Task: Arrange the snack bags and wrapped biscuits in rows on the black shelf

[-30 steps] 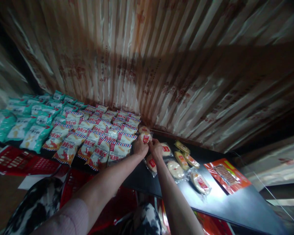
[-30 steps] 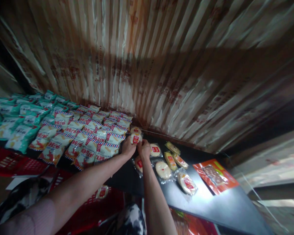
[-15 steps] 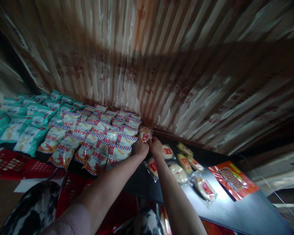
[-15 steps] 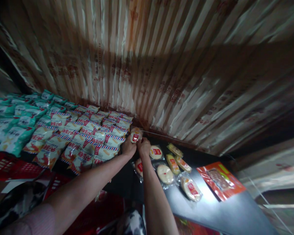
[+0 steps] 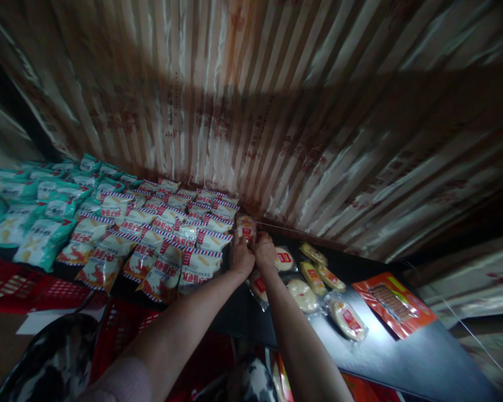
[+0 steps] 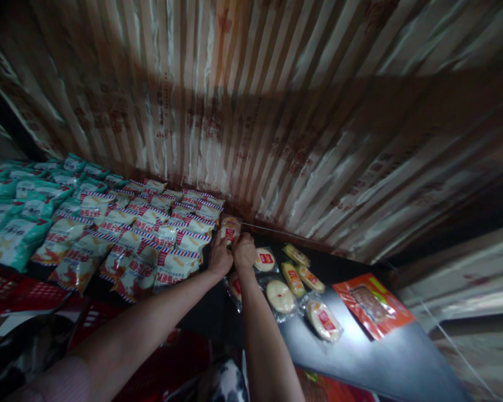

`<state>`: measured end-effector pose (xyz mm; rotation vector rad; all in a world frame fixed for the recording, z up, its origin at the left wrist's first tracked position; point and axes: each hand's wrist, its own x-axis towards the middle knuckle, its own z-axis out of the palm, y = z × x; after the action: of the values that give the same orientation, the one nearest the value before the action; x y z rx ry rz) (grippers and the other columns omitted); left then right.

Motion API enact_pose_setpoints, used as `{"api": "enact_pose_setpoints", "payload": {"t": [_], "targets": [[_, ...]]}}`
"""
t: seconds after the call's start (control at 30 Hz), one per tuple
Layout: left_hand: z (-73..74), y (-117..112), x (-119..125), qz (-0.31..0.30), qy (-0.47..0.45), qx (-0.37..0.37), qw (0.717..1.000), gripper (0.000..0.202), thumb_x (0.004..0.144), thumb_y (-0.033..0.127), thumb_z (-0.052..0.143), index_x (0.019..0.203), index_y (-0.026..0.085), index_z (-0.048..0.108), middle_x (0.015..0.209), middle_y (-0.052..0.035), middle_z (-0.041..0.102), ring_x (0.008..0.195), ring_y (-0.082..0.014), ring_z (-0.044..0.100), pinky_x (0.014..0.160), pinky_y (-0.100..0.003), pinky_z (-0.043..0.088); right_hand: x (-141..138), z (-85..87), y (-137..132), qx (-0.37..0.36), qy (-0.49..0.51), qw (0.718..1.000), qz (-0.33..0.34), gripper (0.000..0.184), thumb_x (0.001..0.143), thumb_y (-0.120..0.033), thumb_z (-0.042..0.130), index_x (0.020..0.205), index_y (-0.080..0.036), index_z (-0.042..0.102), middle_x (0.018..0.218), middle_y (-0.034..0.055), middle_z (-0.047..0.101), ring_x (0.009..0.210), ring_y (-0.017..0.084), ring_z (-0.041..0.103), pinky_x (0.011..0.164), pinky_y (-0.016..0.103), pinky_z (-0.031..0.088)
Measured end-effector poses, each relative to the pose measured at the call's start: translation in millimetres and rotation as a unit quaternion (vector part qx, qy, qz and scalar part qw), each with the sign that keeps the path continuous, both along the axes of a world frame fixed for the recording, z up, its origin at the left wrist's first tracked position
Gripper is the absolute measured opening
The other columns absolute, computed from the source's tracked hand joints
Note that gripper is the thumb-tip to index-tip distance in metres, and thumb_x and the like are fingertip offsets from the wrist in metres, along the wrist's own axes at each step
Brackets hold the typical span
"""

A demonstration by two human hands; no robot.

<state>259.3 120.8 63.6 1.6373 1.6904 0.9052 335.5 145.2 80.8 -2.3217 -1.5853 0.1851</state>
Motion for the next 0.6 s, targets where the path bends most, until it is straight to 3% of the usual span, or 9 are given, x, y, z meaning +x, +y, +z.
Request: {"api": "enact_pose_setpoints", "payload": {"t": [0.23,0.6], "targets": [[-0.5,3.9,-5.1,-0.015,0.002,-0.019,1.0,0.053,0.077,0.006,0.043,0.13,0.01,0.049,0.151,-0.0118,0.029,0.137,-0.0227,0.03,0.112,-0.031,0.029,-5.1,-1.7,0.4,-0.031,0.022,0.999,0.004,0.031,0.093,-0.031,0.041,0.113,-0.012,0.054,0.102,0.016,0.067,0.095,0.024,0.066,0.076,0.029,0.045],[8.9,-10.7,-10.7,-0.021,0.008,-0.019,1.0,0.053,0.079,0.006,0.042,0.131,0.012,0.049,0.151,-0.0087,0.03,0.14,-0.0206,0.024,0.115,-0.03,0.023,-3.7,-1.4,-13.1,0.033,-0.009,0.999,0.025,0.03,0.089,-0.028,0.046,0.11,-0.011,0.058,0.104,0.0154,0.065,0.096,0.022,0.062,0.075,0.027,0.043]]}}
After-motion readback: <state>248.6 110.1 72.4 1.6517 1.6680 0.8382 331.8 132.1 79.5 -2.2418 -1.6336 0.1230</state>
